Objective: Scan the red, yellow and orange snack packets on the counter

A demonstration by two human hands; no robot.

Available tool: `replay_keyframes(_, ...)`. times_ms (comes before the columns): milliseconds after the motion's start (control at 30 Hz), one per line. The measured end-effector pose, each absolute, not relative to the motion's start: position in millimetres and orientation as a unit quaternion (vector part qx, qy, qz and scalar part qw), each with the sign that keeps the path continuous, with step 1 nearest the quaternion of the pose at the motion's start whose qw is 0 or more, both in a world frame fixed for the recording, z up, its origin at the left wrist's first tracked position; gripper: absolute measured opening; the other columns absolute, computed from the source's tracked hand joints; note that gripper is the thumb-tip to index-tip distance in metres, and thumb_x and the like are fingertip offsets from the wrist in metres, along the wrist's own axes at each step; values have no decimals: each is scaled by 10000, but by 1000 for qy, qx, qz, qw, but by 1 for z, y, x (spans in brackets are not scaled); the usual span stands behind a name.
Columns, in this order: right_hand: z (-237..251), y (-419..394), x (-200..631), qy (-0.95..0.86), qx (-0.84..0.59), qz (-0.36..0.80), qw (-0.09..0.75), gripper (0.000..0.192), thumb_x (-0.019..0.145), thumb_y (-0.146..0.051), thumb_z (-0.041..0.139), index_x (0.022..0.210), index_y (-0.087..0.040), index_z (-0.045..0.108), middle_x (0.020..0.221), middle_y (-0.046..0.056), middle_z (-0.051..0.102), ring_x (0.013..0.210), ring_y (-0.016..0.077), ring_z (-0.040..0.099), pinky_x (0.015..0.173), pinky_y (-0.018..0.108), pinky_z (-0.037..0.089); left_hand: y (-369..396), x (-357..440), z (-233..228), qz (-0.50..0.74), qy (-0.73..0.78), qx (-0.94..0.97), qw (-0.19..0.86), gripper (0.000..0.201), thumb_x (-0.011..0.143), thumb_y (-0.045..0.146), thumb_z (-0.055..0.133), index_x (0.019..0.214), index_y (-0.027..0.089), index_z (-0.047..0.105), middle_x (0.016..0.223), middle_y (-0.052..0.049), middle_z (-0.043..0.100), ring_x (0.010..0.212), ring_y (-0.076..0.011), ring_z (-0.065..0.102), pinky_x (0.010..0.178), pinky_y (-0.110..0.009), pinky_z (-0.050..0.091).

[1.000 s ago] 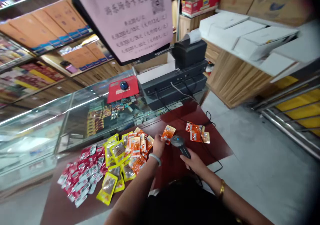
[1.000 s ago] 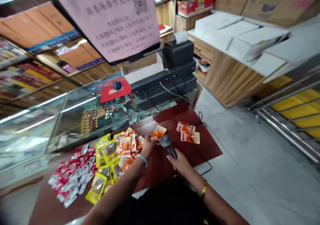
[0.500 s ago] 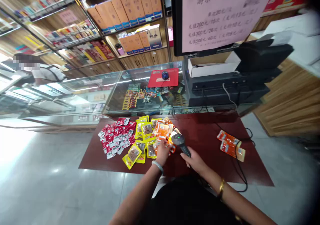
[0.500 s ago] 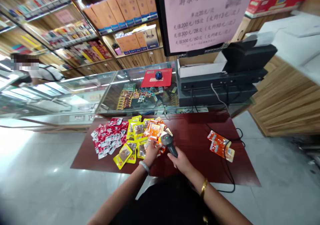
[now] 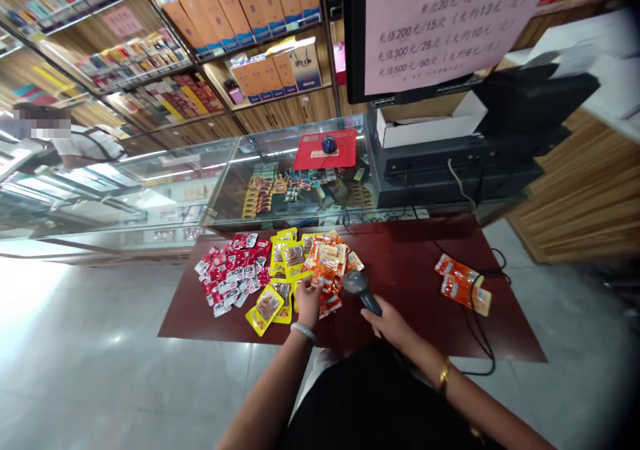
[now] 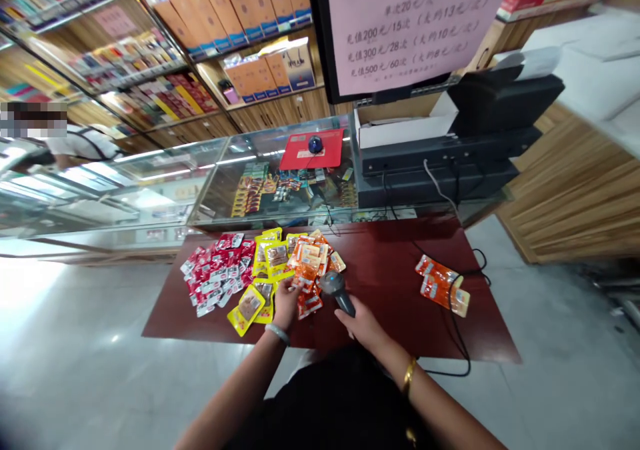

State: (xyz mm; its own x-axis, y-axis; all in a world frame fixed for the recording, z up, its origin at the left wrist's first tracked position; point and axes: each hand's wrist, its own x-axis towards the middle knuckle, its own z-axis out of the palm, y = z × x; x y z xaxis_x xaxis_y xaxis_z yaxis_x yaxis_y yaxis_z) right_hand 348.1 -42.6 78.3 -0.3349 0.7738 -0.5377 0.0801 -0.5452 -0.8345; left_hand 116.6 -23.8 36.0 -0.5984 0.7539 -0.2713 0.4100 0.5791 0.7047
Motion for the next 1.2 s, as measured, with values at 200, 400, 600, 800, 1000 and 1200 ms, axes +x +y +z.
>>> replay_keyframes(200,76,-45,368,-394,-538,689,284,517,743,-532,628,1085,-155,542,459,-129,425,359,91,406,393,213,327,-14,139,51,197,829,497,162,497,799,357,653,1246,197,504,1223,-131,559,1287,-292,445,1060,-444,391)
replay_keyframes(400,73,-51,406,-343,-577,664,328,507,751,-482,629,1123,-152,533,475,-131,429,358,79,390,383,202,315,21,227,42,196,676,654,277,337,780,149,591,1112,201,588,1144,-94,592,1106,-230,570,1000,-382,462)
replay_keyframes(600,68,-71,455,-272,-629,621,379,564,749,-488,620,1187,-156,494,461,-131,438,357,91,401,385,206,314,43,323,32,155,541,749,350,384,759,44,537,1105,182,629,1098,-94,628,1046,-198,591,987,-339,469)
replay_keyframes(800,66,-97,499,-202,-674,570,425,617,733,-519,630,1199,-139,494,459,-113,451,358,104,412,390,222,310,56,392,20,131,430,815,365,491,781,40,522,1243,188,599,1198,-103,608,1121,-186,571,1028,-307,442)
replay_keyframes(1000,64,-119,519,-160,-687,537,462,616,731,-547,634,1189,-155,505,474,-109,433,365,106,404,403,233,319,65,445,26,-2,432,852,296,570,812,107,563,1369,210,499,1385,-144,490,1167,-231,569,1008,-318,431)
replay_keyframes(1200,63,-126,521,-142,-685,544,464,620,713,-563,653,1169,-165,524,444,-113,417,349,107,396,389,232,293,66,458,37,-105,484,841,218,450,756,270,718,1161,144,566,1252,-185,568,1058,-273,618,857,-304,464)
